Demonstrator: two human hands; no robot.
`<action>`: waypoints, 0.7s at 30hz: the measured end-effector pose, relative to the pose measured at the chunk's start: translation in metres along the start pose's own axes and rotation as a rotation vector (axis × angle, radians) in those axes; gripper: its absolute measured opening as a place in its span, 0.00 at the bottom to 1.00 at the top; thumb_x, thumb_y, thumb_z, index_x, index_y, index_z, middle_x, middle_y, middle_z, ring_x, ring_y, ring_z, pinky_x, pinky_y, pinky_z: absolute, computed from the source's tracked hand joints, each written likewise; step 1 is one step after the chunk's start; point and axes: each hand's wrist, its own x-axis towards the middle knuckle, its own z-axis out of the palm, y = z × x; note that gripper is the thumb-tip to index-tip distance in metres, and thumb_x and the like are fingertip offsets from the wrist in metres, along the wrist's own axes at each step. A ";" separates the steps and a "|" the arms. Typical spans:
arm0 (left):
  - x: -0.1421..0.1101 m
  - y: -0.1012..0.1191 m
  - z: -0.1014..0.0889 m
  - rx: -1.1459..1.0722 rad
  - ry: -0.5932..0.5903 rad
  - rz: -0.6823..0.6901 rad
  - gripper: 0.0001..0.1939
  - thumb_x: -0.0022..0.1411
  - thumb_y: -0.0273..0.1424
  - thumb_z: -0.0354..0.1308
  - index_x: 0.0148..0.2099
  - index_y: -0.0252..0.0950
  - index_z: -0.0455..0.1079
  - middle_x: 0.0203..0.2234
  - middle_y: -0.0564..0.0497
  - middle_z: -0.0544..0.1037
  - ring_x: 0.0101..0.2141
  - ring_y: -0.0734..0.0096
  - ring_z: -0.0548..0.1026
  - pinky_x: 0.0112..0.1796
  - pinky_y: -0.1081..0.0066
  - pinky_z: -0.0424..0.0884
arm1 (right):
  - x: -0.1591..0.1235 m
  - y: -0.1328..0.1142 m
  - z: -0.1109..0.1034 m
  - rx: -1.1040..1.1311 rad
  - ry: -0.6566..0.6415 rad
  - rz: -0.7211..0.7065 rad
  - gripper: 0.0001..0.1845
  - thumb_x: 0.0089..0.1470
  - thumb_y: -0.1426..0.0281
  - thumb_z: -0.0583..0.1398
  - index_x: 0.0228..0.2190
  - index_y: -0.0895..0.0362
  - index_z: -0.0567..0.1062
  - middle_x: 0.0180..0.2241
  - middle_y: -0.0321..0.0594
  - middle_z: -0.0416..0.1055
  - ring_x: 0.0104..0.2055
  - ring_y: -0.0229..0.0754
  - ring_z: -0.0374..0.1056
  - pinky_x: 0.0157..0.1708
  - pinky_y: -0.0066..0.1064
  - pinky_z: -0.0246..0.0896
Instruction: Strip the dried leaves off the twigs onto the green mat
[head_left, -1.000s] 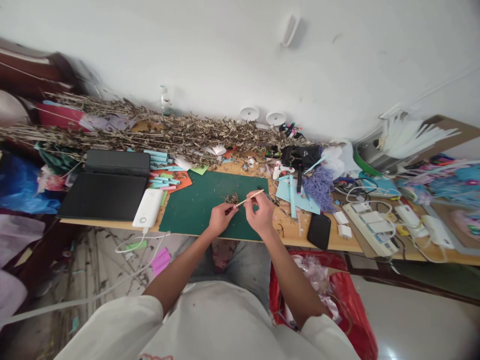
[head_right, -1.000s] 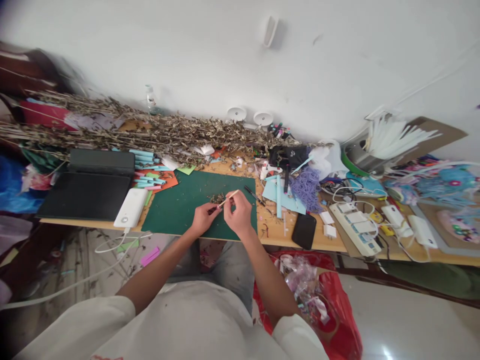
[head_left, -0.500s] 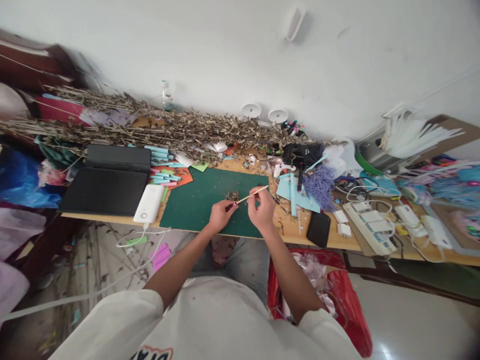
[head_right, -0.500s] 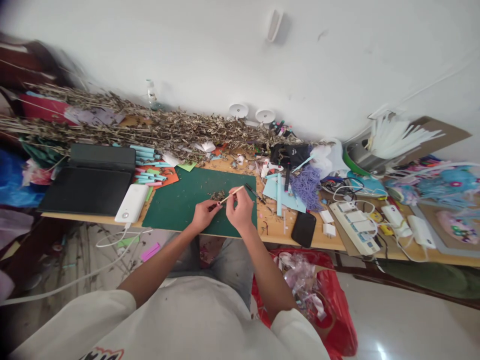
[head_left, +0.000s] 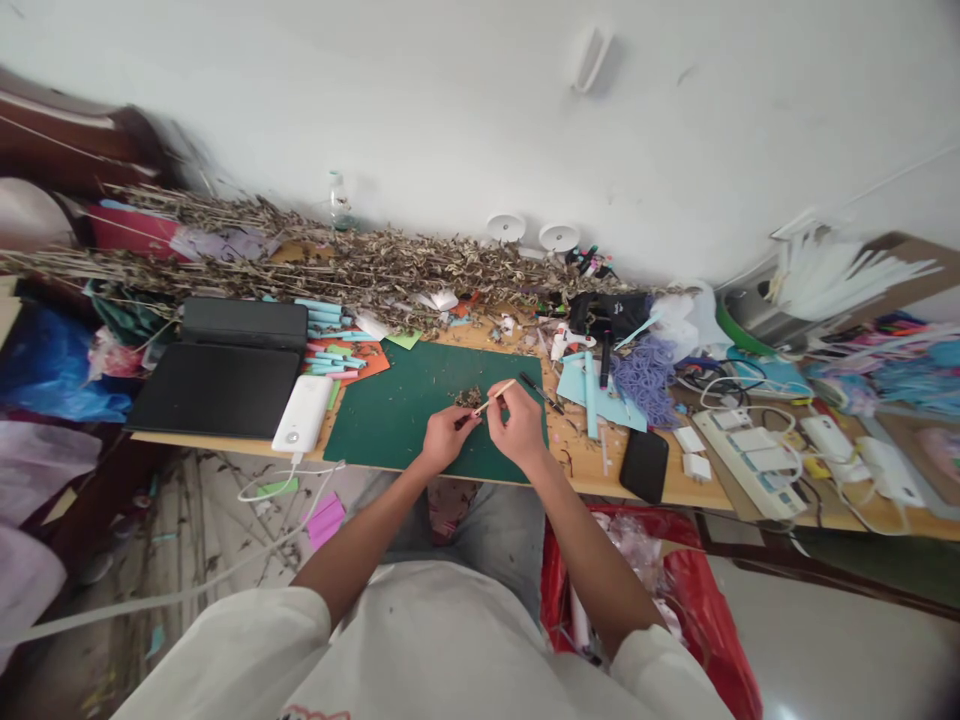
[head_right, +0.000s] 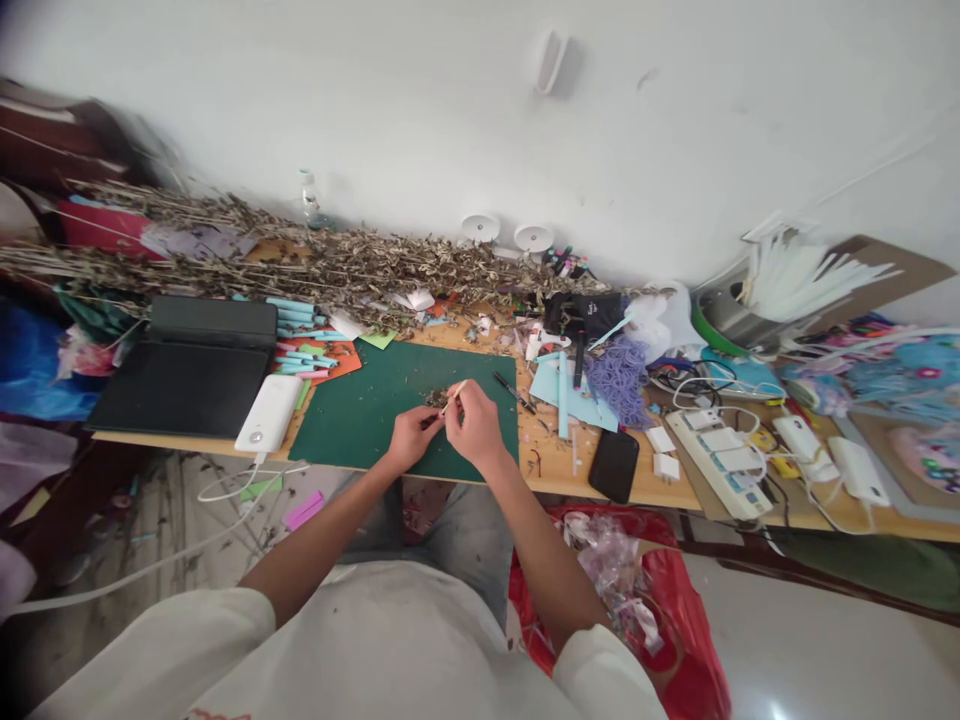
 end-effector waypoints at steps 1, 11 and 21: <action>0.000 0.000 0.000 -0.001 0.002 0.001 0.08 0.60 0.33 0.59 0.38 0.36 0.76 0.28 0.50 0.78 0.28 0.73 0.73 0.31 0.74 0.66 | 0.000 0.000 -0.001 -0.003 0.006 -0.002 0.05 0.55 0.74 0.51 0.33 0.54 0.65 0.32 0.40 0.68 0.31 0.39 0.66 0.33 0.29 0.63; 0.000 0.006 -0.002 -0.005 -0.035 0.034 0.08 0.61 0.33 0.58 0.38 0.36 0.77 0.29 0.50 0.78 0.28 0.73 0.73 0.32 0.74 0.66 | -0.001 0.004 0.003 -0.012 -0.005 0.034 0.05 0.55 0.74 0.51 0.33 0.55 0.66 0.30 0.39 0.67 0.28 0.38 0.65 0.31 0.29 0.63; 0.000 0.005 -0.002 -0.001 0.011 0.022 0.10 0.62 0.32 0.56 0.44 0.36 0.76 0.27 0.51 0.77 0.27 0.74 0.70 0.30 0.75 0.63 | 0.001 0.003 0.008 0.034 0.058 0.026 0.04 0.56 0.74 0.52 0.34 0.55 0.66 0.31 0.39 0.68 0.29 0.37 0.66 0.30 0.27 0.64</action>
